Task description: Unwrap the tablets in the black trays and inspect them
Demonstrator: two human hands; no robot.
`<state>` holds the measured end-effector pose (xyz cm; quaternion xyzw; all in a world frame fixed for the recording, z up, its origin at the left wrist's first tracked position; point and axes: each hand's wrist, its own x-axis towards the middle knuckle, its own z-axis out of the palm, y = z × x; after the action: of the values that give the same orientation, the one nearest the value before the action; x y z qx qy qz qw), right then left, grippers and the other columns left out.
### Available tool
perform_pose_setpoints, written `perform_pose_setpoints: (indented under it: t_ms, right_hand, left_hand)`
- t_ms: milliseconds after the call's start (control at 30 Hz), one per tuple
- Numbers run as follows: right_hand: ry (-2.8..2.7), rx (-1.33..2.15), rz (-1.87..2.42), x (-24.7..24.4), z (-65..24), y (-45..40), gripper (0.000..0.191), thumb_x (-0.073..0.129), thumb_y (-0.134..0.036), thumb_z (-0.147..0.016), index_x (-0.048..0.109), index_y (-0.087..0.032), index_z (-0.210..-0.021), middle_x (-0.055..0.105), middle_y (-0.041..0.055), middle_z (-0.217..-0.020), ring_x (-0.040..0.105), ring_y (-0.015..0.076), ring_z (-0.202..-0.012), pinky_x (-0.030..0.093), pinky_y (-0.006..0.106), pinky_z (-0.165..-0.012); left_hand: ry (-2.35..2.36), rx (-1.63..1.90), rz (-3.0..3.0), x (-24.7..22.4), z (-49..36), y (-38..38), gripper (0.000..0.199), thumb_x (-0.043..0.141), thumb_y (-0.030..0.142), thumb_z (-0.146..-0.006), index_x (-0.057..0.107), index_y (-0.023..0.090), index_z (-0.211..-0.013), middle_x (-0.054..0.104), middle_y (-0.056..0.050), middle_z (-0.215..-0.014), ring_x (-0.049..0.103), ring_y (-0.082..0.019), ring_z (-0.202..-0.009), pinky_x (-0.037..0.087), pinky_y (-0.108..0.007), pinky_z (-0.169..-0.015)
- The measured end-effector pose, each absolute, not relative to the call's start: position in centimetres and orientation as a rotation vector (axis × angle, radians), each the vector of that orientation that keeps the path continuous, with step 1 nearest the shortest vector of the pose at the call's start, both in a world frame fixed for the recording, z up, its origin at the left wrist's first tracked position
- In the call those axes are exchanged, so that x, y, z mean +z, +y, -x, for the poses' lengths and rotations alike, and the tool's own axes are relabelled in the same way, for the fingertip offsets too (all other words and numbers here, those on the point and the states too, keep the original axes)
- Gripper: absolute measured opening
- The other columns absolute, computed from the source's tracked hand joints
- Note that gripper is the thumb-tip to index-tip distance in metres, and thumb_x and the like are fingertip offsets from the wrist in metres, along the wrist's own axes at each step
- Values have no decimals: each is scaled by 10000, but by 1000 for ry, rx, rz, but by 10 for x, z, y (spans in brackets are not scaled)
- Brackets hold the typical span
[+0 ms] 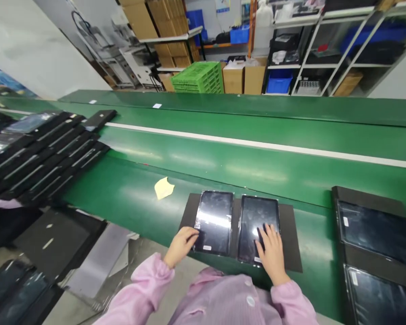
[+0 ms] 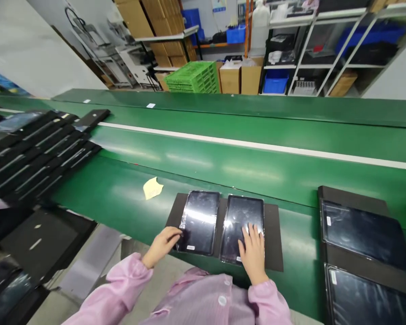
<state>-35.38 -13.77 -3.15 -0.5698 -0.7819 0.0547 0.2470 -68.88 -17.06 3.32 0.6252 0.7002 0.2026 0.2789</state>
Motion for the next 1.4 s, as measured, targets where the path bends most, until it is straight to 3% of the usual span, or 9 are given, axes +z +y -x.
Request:
perform_pose_setpoints:
  t_ms: [133,233,400,567,800,1000,1100,1267,1400]
  right_hand:
    - [-2250,95,1704,-35,385,-135,399,353,-295,-904,553,-124,-1204,454,182,-1355,344,372,-1281,222,619,-995]
    - [-2263,49,1738,-35,385,-135,407,350,-322,-911,553,-130,-1207,464,164,-1352,355,358,-1276,235,593,-1002]
    - [-2241,20,1785,-37,385,-138,420,338,-337,-922,538,-124,-1224,453,159,-1363,338,338,-1289,233,574,-1015]
    - [-2234,-23,1808,-35,389,-139,413,341,-333,-924,544,-125,-1217,458,146,-1363,347,334,-1287,247,559,-1016]
    - [-2033,256,1770,-30,392,-140,403,390,-340,-900,562,-124,-1193,457,145,-1363,313,339,-1312,169,576,-1053]
    - [-1769,390,1769,-27,401,-147,370,408,-369,-881,588,-162,-1128,528,134,-1296,357,325,-1288,191,595,-1054]
    - [-1620,468,1711,-19,422,-158,350,363,-345,-896,588,-164,-1095,588,149,-1195,449,287,-1218,289,545,-1040]
    - [-1487,810,1548,-5,476,-147,309,343,-339,-921,546,-180,-1091,682,94,-978,668,183,-847,547,339,-763]
    - [-1443,983,1551,-1,502,-102,360,317,-337,-934,462,-137,-1196,694,84,-872,678,158,-661,525,251,-524]
  left_hand:
    - [1758,367,-1948,9,684,-206,329,689,217,-641,656,220,-969,602,-102,-1141,468,-309,-1164,353,-472,-998]
    - [1718,270,-2079,-4,682,-206,255,623,173,-734,641,201,-987,589,-131,-1128,451,-331,-1155,320,-532,-967]
    - [1479,183,-2252,-7,699,-190,149,550,221,-829,644,255,-940,607,-82,-1102,469,-275,-1124,304,-478,-956]
    - [1283,226,-2281,-4,717,-185,139,589,238,-804,638,247,-934,614,-69,-1108,478,-253,-1133,301,-430,-978]
    - [1517,690,-1918,-16,726,-169,142,524,277,-803,586,219,-689,636,-44,-757,586,-211,-852,415,-377,-863]
    - [1748,1342,-1158,-13,767,-136,313,289,438,-863,452,216,-715,633,-39,-724,629,-216,-752,502,-435,-742]
    - [1599,1488,-900,2,770,-138,324,377,491,-828,422,213,-667,679,-32,-773,661,-232,-821,509,-484,-801]
    - [1255,1301,-737,11,748,-167,306,576,471,-770,457,207,-669,724,-81,-951,630,-296,-1011,432,-534,-946]
    - [1380,695,-1492,-5,735,-188,229,470,396,-840,535,221,-707,671,-107,-1126,555,-294,-1139,375,-517,-1009]
